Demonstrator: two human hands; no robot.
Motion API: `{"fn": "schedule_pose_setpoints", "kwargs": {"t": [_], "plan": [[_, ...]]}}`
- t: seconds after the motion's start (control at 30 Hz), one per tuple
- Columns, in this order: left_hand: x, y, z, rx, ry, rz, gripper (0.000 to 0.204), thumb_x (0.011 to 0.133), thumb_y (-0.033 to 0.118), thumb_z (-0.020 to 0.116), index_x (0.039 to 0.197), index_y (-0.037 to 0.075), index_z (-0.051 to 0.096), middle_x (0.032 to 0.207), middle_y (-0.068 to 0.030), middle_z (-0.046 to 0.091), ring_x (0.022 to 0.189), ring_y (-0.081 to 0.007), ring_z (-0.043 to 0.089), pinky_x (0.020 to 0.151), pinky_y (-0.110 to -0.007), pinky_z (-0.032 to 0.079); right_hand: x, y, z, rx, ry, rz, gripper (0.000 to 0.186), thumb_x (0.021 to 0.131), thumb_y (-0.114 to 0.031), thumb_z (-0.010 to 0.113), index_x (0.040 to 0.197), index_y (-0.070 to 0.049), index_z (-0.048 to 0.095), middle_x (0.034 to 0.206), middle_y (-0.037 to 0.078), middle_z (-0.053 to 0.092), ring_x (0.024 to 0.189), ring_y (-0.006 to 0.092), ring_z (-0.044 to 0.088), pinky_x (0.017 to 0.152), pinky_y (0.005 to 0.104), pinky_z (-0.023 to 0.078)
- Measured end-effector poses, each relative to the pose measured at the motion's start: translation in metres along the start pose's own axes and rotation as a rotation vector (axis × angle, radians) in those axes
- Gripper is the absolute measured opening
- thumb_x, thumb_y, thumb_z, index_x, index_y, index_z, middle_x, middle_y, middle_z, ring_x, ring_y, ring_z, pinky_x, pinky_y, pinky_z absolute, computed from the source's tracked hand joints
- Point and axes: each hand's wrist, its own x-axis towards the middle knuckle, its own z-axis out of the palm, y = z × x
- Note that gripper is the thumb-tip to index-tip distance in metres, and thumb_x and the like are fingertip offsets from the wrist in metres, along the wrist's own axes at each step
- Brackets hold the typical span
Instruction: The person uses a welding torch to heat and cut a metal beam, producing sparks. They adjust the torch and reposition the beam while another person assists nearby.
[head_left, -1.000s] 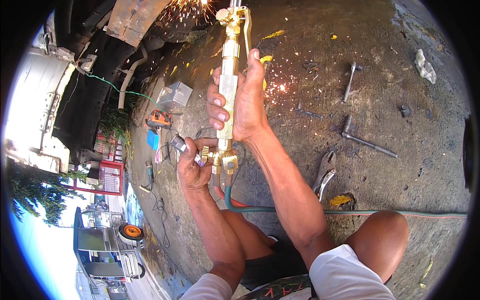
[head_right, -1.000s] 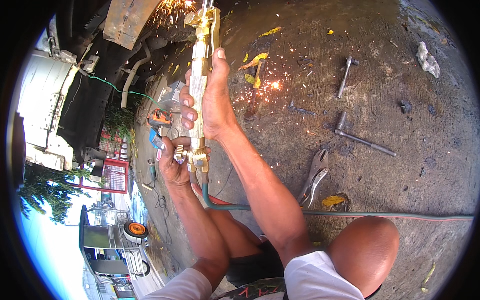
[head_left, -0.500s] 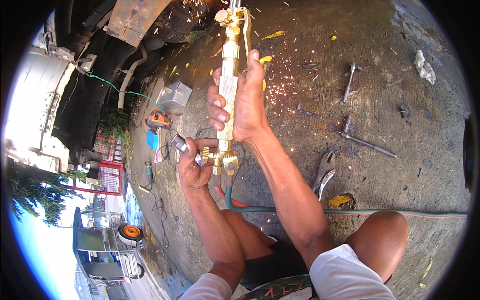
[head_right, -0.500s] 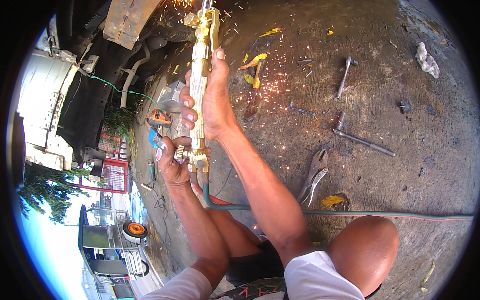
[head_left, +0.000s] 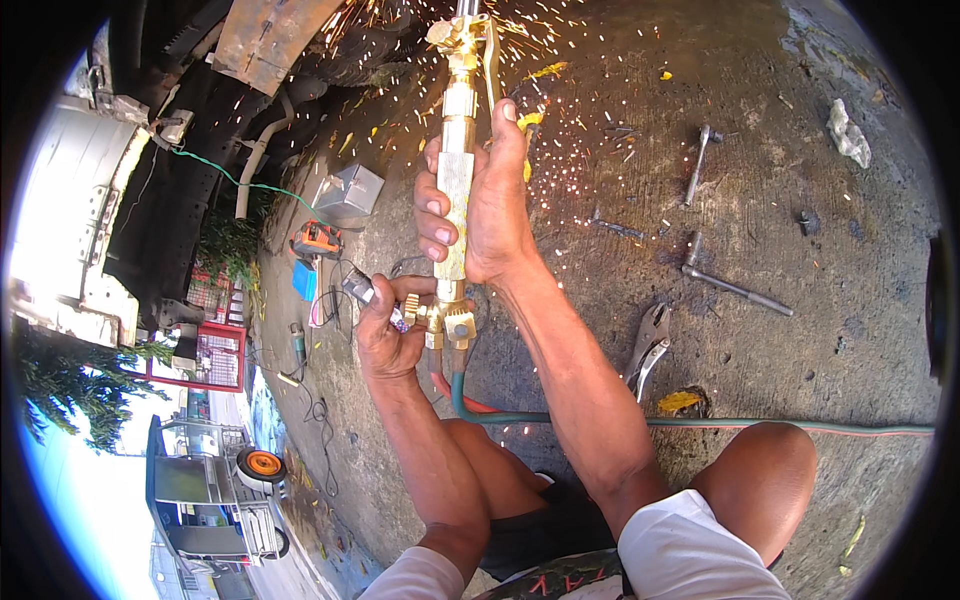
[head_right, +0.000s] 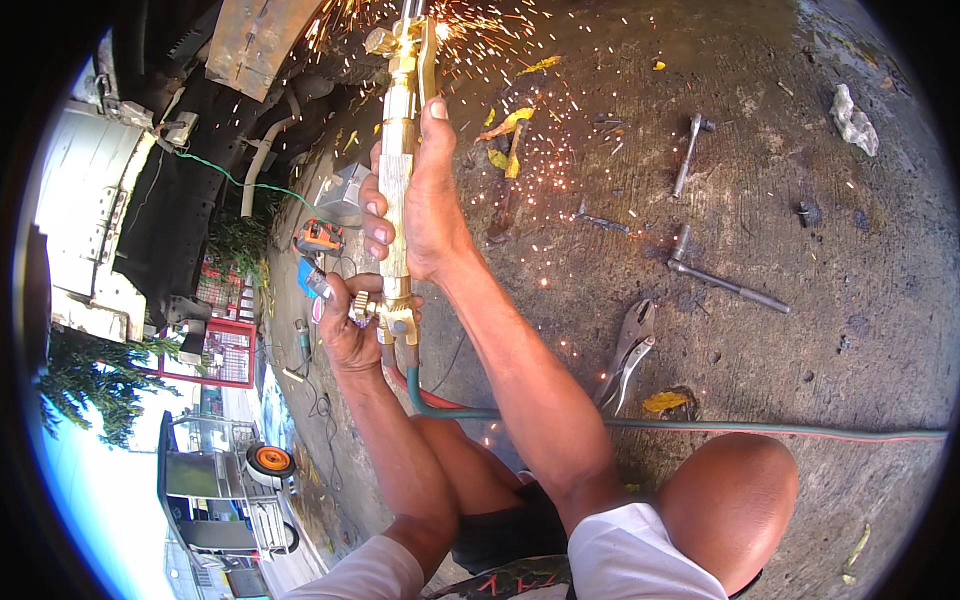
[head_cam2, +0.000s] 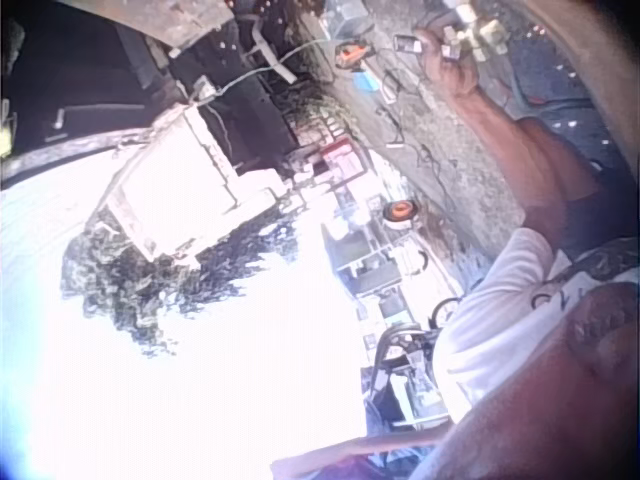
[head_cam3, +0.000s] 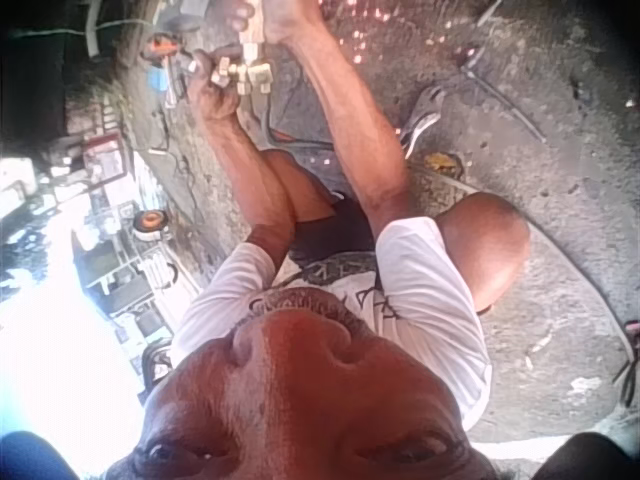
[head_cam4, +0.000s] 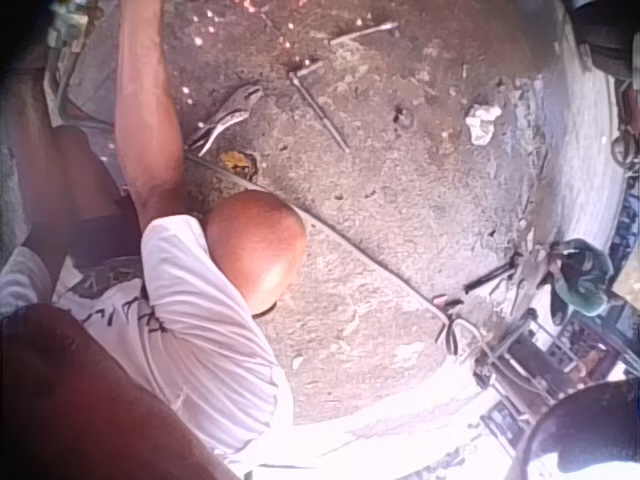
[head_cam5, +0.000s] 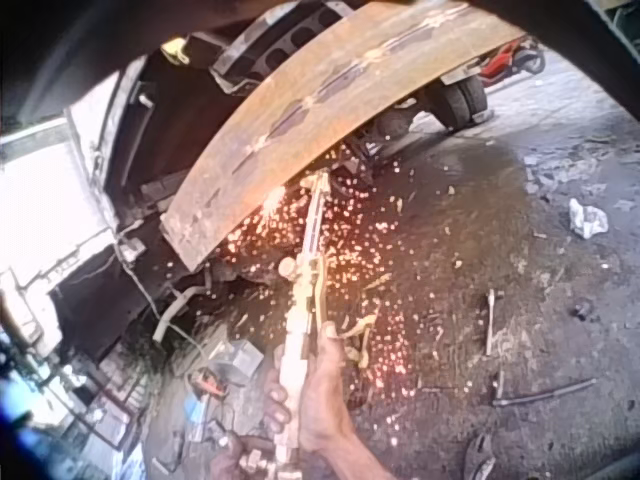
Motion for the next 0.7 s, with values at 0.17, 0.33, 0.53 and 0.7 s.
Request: {"fn": "schedule_pose_setpoints", "kwargs": {"t": [0.17, 0.33, 0.53, 0.7], "plan": [[0.0, -0.004, 0.0, -0.035, 0.013, 0.014, 0.07, 0.102, 0.053, 0.043, 0.112, -0.014, 0.059, 0.099, -0.0342, 0.068, 0.087, -0.049, 0.07, 0.072, -0.057, 0.061, 0.001, 0.002, -0.002, 0.003, -0.006, 0.017, 0.079, 0.083, -0.091, 0.024, 0.09, -0.014, 0.04, 0.059, -0.001, 0.039, 0.037, 0.0092, 0.036, 0.033, 0.0268, 0.036], [0.001, -0.006, -0.01, -0.054, 0.008, 0.025, 0.069, 0.103, 0.053, 0.043, 0.112, -0.014, 0.059, 0.102, -0.0337, 0.068, 0.089, -0.0504, 0.07, 0.076, -0.06, 0.059, 0.003, 0.003, -0.002, 0.0, -0.018, 0.025, 0.079, 0.084, -0.09, 0.024, 0.09, -0.013, 0.04, 0.059, -0.001, 0.039, 0.037, 0.0094, 0.036, 0.034, 0.0273, 0.036], [0.0, -0.005, -0.006, -0.029, 0.013, 0.028, 0.069, 0.102, 0.053, 0.043, 0.111, -0.013, 0.06, 0.101, -0.033, 0.068, 0.088, -0.0493, 0.07, 0.073, -0.057, 0.06, 0.005, 0.005, -0.001, 0.015, 0.015, 0.029, 0.079, 0.084, -0.091, 0.025, 0.086, -0.014, 0.045, 0.056, -0.001, 0.039, 0.036, 0.0102, 0.037, 0.033, 0.0278, 0.036], [0.001, 0.0, 0.002, 0.028, -0.001, -0.005, 0.079, 0.097, 0.056, 0.053, 0.108, -0.022, 0.06, 0.099, -0.032, 0.068, 0.089, -0.0446, 0.071, 0.082, -0.051, 0.057, 0.006, 0.005, -0.002, 0.018, 0.007, 0.032, 0.078, 0.084, -0.091, 0.026, 0.084, -0.015, 0.046, 0.055, -0.002, 0.04, 0.035, 0.0097, 0.037, 0.033, 0.0277, 0.036]]}}
